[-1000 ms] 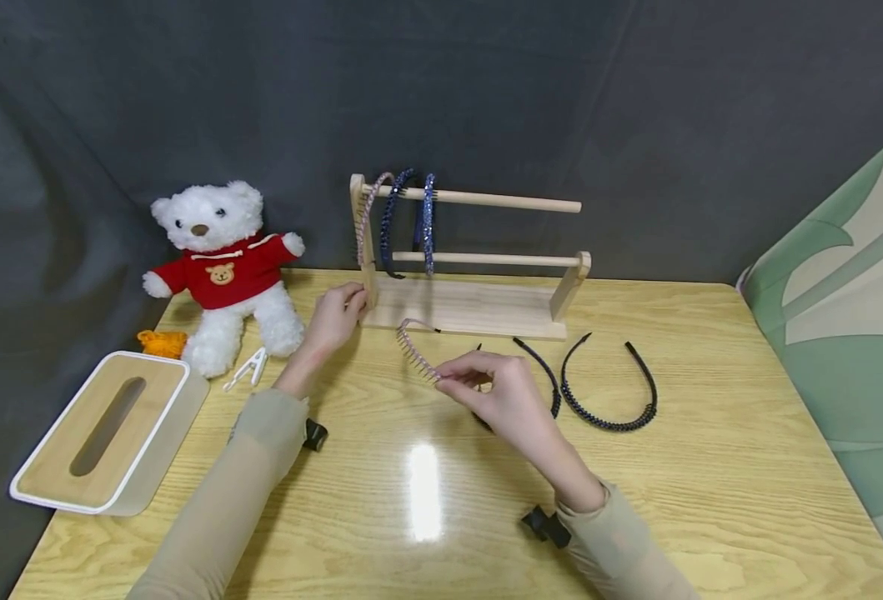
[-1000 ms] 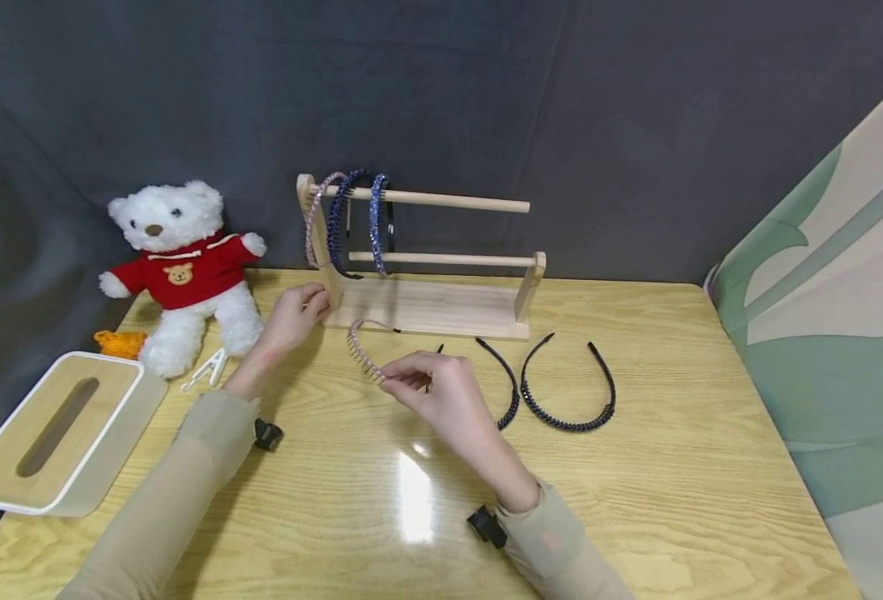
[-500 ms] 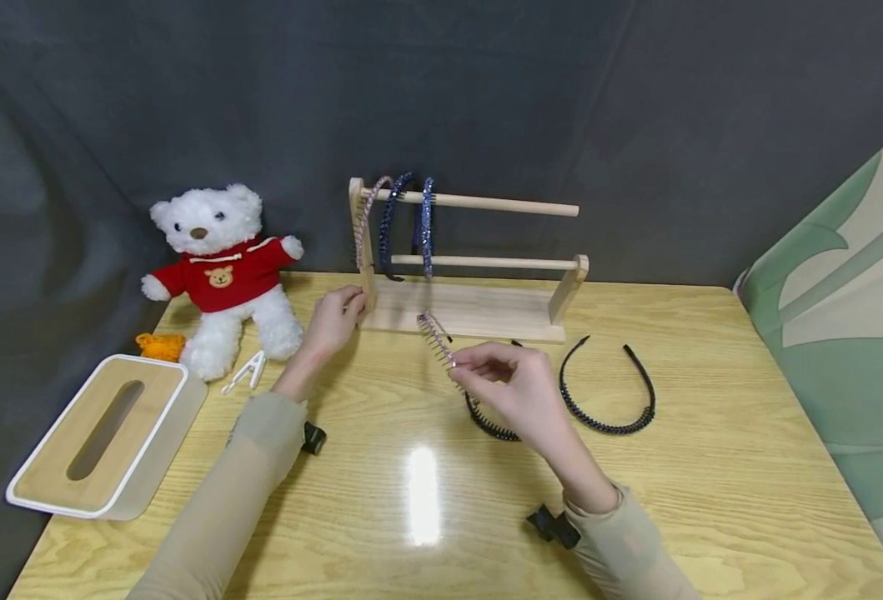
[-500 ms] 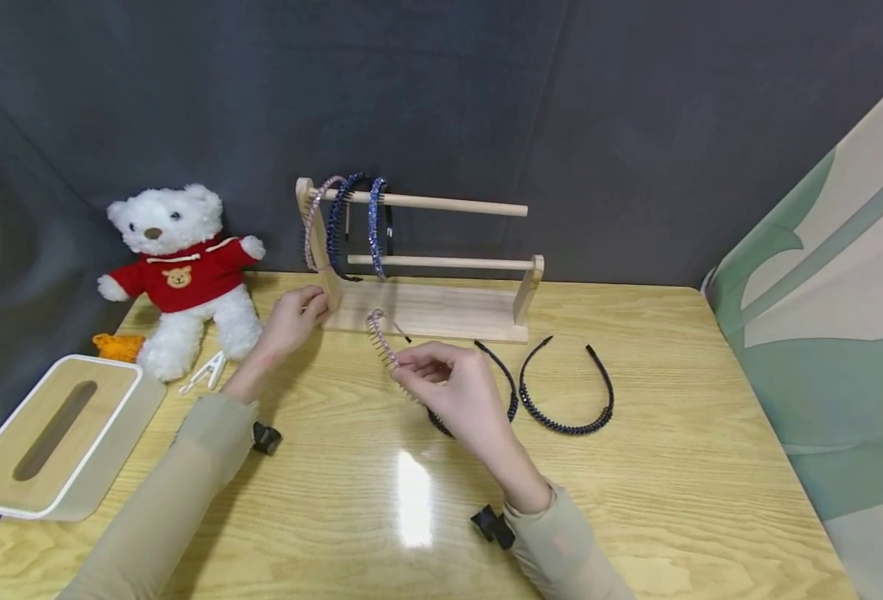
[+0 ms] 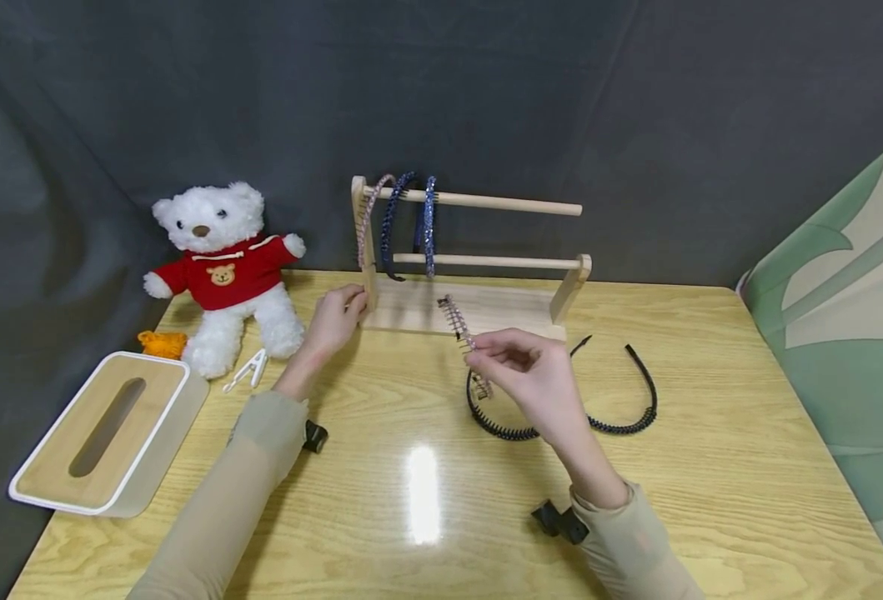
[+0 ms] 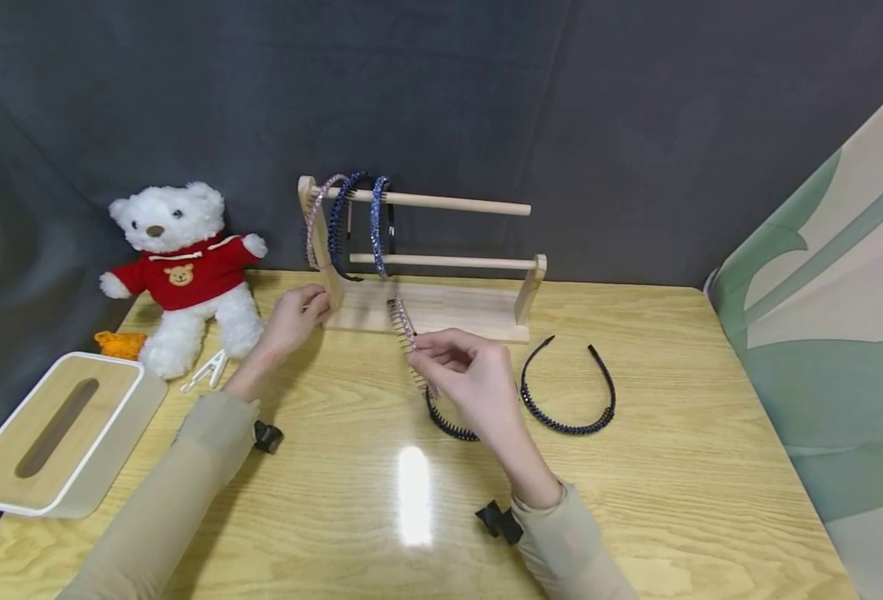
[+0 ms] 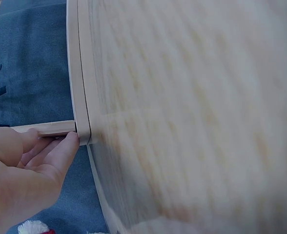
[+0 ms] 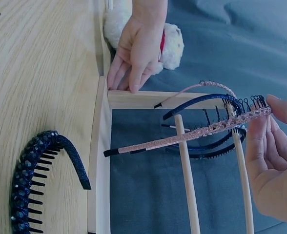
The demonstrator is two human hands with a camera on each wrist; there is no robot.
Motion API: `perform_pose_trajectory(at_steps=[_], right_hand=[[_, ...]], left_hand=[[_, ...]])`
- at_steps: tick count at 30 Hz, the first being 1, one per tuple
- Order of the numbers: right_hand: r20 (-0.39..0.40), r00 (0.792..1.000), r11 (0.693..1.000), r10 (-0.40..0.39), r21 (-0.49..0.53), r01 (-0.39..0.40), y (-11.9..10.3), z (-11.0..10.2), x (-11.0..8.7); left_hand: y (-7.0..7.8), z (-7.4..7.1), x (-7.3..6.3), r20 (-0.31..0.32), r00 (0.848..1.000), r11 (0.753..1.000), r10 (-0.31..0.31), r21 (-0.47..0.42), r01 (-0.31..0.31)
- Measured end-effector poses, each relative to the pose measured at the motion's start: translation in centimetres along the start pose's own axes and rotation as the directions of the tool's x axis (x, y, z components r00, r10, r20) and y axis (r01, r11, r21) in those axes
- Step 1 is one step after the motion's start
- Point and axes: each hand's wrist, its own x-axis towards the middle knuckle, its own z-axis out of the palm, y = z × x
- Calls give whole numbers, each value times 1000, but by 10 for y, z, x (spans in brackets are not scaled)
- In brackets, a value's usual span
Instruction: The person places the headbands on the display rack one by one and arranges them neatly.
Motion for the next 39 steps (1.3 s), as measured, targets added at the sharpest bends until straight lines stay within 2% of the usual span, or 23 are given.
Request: perform_pose_trajectory(at_steps=[3,5,6,11,16,18,23,29,31,36,39], right_hand=[[-20,1000,1000,7,20,-6,0,-2,1],[-36,999,999,12,31,-11,-1,-3,1],[-46,999,999,10,36,-8,-1,-3,1],[-110,994,998,-6,55,13,-1,-5,3],[-170,985,998,-21,53,31,0,-6,3],[-185,983,998,-16,61,27,0,-7,3],[-221,975,994,9,106,15,-2,-10,4],[-260,966,991,3,131,32,-2,-14,6],[-274,962,988,3,151,39,-2,-16,6],[-305,952,971,3,228,70,-5,-22,10],[-324,946,964,-6,250,92,-7,-26,12]], left_hand=[[10,-1,-4,-7,1000,1000,-13,13,13],[27,-7,-11,2,999,999,-35,17,35],[28,-7,-11,-2,1000,999,-30,19,30],[22,-6,-8,1,1000,1000,-16,0,16],[-6,1,5,0,1000,1000,-9,18,9],[-7,1,5,5,1000,1000,-12,16,12],[11,-4,-3,-8,1000,1000,4,-21,-4],[-10,4,5,-39,999,1000,23,7,-23],[-6,2,3,-28,999,1000,21,0,-21],[21,-6,-10,3,1000,1000,-12,-18,12],[28,-8,-11,10,999,999,-31,-8,31]])
